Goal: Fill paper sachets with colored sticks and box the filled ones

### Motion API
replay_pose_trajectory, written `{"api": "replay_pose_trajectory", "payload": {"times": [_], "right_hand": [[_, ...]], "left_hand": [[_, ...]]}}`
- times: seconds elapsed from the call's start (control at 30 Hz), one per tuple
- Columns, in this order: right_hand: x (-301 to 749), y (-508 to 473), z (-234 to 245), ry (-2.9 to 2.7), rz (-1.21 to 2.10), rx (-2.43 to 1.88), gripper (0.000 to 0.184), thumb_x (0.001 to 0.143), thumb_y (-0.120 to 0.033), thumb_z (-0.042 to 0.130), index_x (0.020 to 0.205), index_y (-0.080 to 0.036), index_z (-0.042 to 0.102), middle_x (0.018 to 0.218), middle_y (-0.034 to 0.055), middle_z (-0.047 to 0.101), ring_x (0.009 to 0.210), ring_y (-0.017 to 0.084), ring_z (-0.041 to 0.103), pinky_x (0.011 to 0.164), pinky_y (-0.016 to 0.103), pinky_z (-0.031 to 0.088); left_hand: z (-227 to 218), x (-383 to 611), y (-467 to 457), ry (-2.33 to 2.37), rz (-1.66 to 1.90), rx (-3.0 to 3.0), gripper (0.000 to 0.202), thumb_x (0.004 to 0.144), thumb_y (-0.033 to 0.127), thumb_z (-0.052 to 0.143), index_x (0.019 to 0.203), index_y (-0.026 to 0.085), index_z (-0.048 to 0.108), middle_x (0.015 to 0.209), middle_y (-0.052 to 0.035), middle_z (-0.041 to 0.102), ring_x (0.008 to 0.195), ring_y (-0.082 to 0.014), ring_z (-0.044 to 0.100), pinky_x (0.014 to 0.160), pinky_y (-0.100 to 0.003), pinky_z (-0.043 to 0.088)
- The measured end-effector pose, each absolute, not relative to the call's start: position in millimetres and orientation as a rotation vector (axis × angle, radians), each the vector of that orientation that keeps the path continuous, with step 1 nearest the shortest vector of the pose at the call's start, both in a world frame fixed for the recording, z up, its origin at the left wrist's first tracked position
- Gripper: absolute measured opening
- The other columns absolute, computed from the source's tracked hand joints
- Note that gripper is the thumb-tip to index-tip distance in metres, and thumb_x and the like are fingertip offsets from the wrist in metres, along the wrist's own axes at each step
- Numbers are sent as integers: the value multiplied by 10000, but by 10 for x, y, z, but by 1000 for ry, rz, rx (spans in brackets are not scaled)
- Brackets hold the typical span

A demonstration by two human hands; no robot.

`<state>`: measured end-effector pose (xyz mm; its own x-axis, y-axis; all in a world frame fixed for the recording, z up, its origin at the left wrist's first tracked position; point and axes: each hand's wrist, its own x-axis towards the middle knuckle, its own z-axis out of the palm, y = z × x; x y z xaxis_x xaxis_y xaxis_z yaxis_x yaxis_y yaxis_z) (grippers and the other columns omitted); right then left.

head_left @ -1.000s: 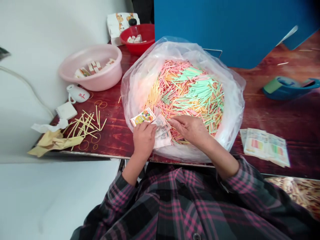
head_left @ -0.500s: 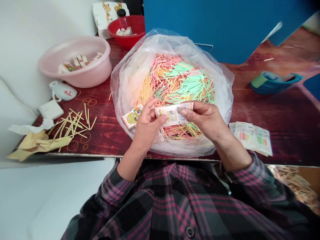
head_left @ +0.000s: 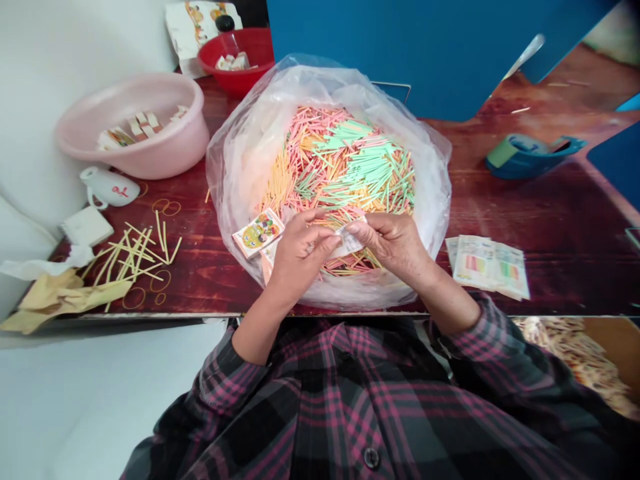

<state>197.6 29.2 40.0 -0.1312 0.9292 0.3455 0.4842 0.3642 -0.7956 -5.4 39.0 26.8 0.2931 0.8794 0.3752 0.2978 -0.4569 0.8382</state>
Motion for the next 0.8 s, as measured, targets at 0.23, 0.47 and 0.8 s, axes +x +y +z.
{"api": "replay_pose_trajectory", "payload": {"times": [0.23, 0.47, 0.8], "right_hand": [[2380, 81, 272, -2217, 234, -1709, 293, 947, -403, 654, 1062, -148, 740, 1059, 138, 752, 963, 267, 683, 808, 349, 485], [2120, 50, 302, -2550, -2, -2083, 294, 966, -299, 578, 1152, -101, 689, 1174, 192, 710, 1101, 349, 663, 855, 404, 441], [2117, 127, 333, -2698, -66, -2033, 298, 992, -300, 530, 1132, -98, 699, 1162, 188, 705, 1129, 365, 659, 882, 422, 414]], "left_hand": [[146, -182, 329, 1229, 1260, 1616, 158, 930, 343, 666, 860, 215, 726, 849, -1, 693, 855, -161, 650, 872, -304, 515], [-121, -179, 305, 1261, 1306, 1309, 195, 860, 374, 730, 977, 218, 744, 866, 3, 703, 819, -154, 640, 807, -279, 514], [-156, -162, 305, 1250, 1261, 1316, 138, 850, 343, 726, 908, 217, 725, 831, -13, 710, 866, -183, 668, 788, -290, 528]]}}
